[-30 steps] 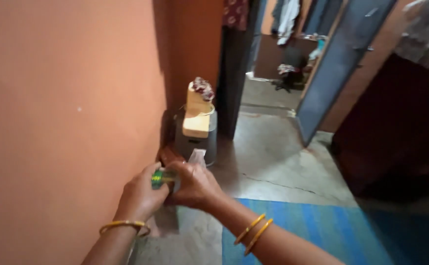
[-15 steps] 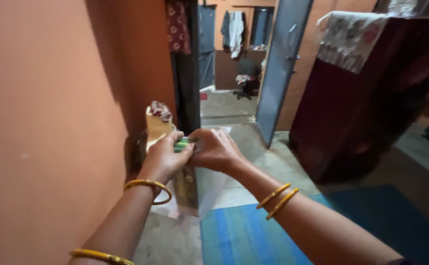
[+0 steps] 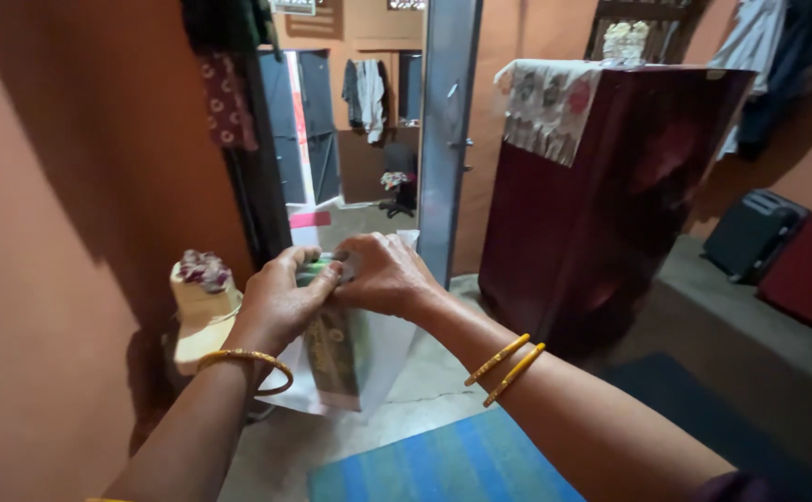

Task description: Carrying a bottle and a package across the house to a storage area.

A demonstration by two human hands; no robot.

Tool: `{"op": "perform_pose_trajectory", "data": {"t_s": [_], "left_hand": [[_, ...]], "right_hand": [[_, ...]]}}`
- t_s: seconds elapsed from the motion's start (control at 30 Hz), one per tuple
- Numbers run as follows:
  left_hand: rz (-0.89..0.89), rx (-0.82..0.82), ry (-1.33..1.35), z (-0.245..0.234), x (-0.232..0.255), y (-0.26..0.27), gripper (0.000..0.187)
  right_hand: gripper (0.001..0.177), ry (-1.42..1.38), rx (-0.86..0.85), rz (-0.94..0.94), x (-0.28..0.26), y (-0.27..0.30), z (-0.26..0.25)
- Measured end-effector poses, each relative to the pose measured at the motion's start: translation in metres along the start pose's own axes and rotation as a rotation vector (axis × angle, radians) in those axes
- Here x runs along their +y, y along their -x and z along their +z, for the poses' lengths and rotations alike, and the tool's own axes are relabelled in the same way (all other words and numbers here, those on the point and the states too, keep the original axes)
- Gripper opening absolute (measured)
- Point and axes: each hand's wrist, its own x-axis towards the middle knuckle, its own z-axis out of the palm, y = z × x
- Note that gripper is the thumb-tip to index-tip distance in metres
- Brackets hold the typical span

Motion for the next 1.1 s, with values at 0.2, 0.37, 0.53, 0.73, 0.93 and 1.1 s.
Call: {"op": "perform_pose_trajectory", "data": {"t_s": [0.2,0.37,0.53,0.73,0.93,1.1], "left_hand": [[0.092,0.048,0.103,0.047,0.025,-0.042,0.051],[0.106,0.006,0.202,0.082,0.040,-0.091,0.050],[0.131,-0.110,0.399,0.118,0.049,-0.151,0.055],[0.164,-0.218,0.332,0.148,0.074,-0.223,0.072],[0.433,-0.179,0.233,0.207,0.074,-0.283,0.099],[0.323,-0.156,0.112,0.258,0.107,-0.312,0.112]], "right_hand": [[0.070,0.035,0.058,-0.034,0.063,-0.034,-0.027],[0.075,0.014,0.073,0.109,0.101,-0.057,-0.054],[0.073,0.013,0.095,0.148,0.145,-0.092,-0.074],[0.063,0.178,0.194,0.108,0.208,-0.147,-0.092],[0.059,0.019,0.262,0.137,0.249,-0.176,-0.113],[0.055,0.059,0.225,0.176,0.306,-0.203,-0.131]]}}
